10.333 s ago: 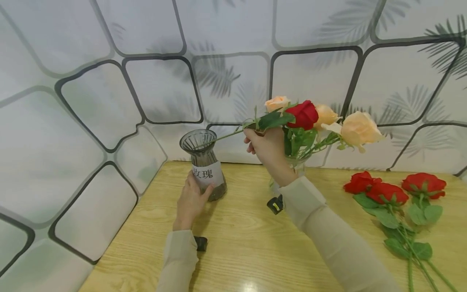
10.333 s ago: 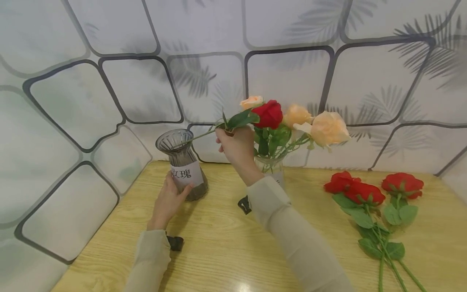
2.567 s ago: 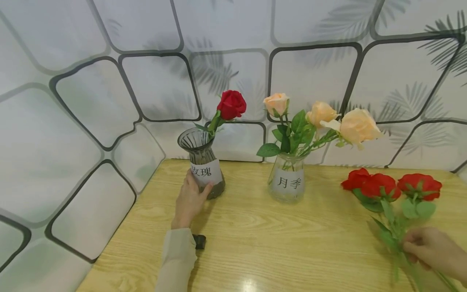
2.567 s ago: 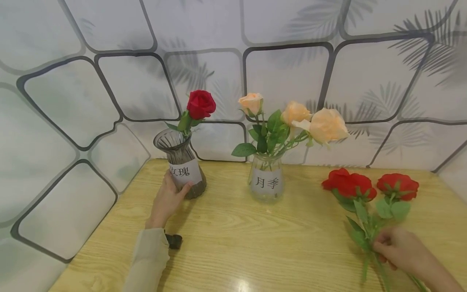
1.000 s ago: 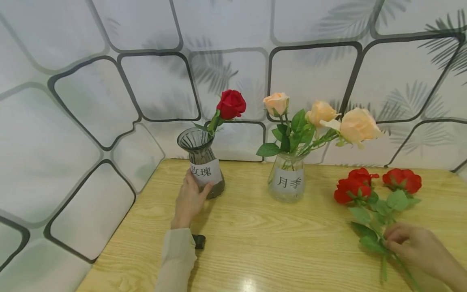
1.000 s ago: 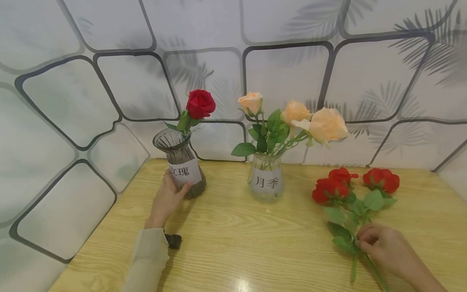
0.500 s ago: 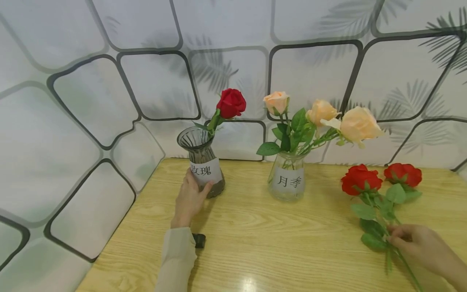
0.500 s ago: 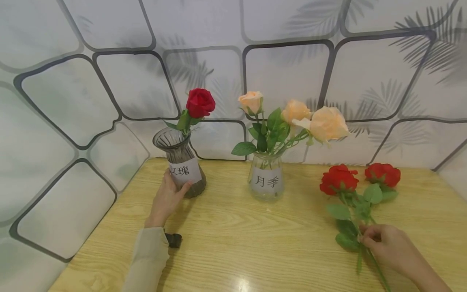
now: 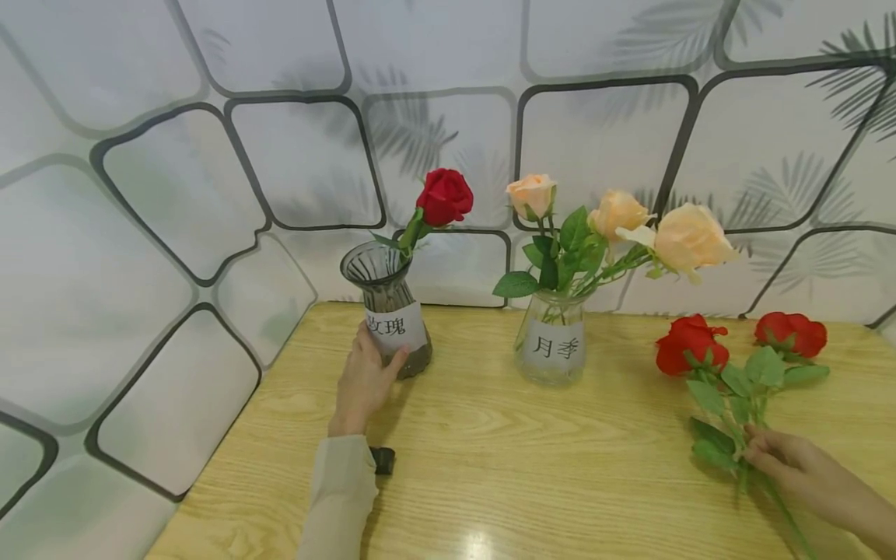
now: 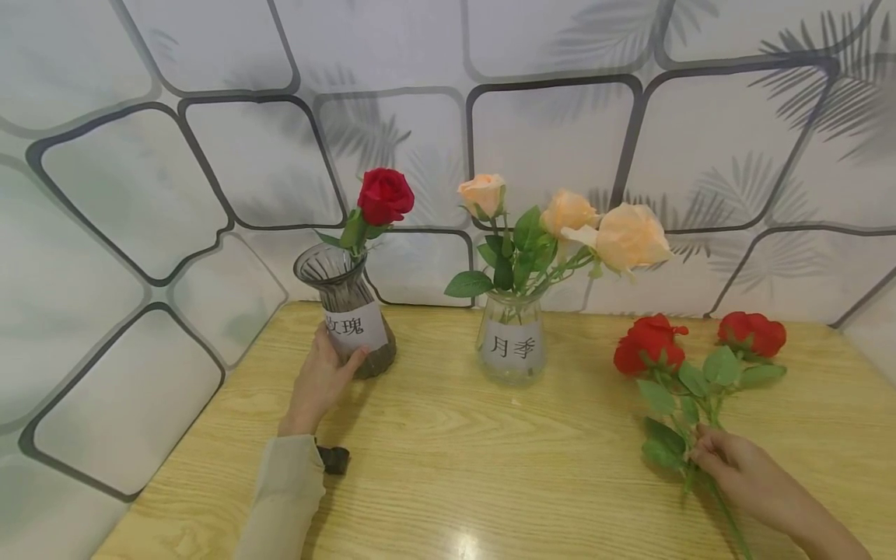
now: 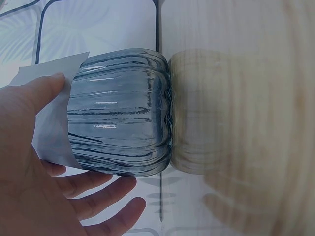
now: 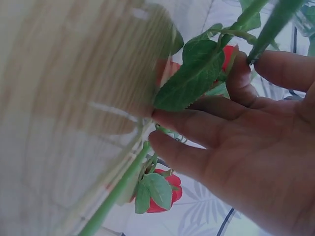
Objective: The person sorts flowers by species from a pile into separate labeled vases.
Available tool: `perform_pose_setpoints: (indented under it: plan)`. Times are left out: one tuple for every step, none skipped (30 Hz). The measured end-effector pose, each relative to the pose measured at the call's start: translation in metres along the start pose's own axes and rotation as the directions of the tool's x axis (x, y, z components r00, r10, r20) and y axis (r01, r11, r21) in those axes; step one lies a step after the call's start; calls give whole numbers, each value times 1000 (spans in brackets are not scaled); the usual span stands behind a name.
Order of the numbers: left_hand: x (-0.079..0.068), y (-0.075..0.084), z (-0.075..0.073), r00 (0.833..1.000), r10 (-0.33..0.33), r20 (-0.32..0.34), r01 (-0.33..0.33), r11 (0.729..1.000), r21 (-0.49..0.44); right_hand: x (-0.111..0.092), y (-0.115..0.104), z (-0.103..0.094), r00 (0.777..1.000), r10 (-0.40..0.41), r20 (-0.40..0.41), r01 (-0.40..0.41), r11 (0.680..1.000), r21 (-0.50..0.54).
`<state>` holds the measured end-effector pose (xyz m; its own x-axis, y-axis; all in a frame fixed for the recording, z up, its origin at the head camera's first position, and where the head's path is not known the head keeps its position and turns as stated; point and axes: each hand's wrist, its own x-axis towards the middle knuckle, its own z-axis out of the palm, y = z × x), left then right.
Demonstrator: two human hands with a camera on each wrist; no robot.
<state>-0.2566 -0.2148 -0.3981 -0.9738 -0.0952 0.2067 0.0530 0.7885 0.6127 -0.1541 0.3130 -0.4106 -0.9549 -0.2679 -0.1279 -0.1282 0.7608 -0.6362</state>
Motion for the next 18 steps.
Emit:
perform_pose_setpoints:
  plan:
    - [0,0,0,1000,0,0,0,1000,0,0,-1,0,1000,7,11,-7,1000,5]
    - [0,0,0,1000,-1,0,1,1000,0,1,-1,-1,1000,20,21,-20,1000,2]
    - [0,0,0,1000,-2,0,2,1000,-2,1,-2,-1,999,35,31,-35,999,-4]
    - [-1,0,-1,1000,-3,1,3,1000,-2,2,-4,-2,997,59,53,-60,998,1]
    - [0,0,-1,1000,-5,1,5,1000,-1,3,-5,-2,995,76,66,-75,997,-5]
    - [-1,0,-1,1000,-8,1,8,1000,-2,3,-6,-2,994,84,76,-83,996,-10]
    - [-1,0,-1,1000,-10,2,10,1000,-1,4,-6,-2,992,90,90,-89,996,-10]
    - [-1,0,-1,1000,-13,2,13,1000,0,4,-7,-3,991,87,102,-87,996,-12]
    - [-1,0,-1,1000,-12,2,12,1000,0,5,-7,-4,988,91,125,-92,996,0]
    - [-1,0,-1,1000,-11,3,11,1000,2,6,-6,-4,984,93,149,-97,995,16]
    - [-1,0,-1,1000,-13,3,13,1000,1,6,-5,-5,982,89,167,-94,995,26]
    - [-1,1,-1,1000,-15,3,15,1000,2,6,-4,-5,977,86,194,-97,994,50]
    - [-1,1,-1,1000,-17,2,17,1000,2,7,-2,-6,974,61,218,-79,994,74]
    - [-1,1,-1,1000,-17,2,17,1000,2,7,-1,-7,970,39,238,-64,993,95]
    - [-1,1,-2,1000,-16,1,16,1000,2,6,0,-6,968,18,250,-49,992,119]
    - [-1,1,-2,1000,-17,2,17,1000,3,4,1,-6,971,-10,240,-21,992,127]
    - [-1,1,-2,1000,-17,3,17,1000,1,3,2,-5,978,-35,207,14,994,104]
    - [-1,1,-2,1000,-15,3,15,1000,2,1,1,-4,985,-47,168,35,997,72]
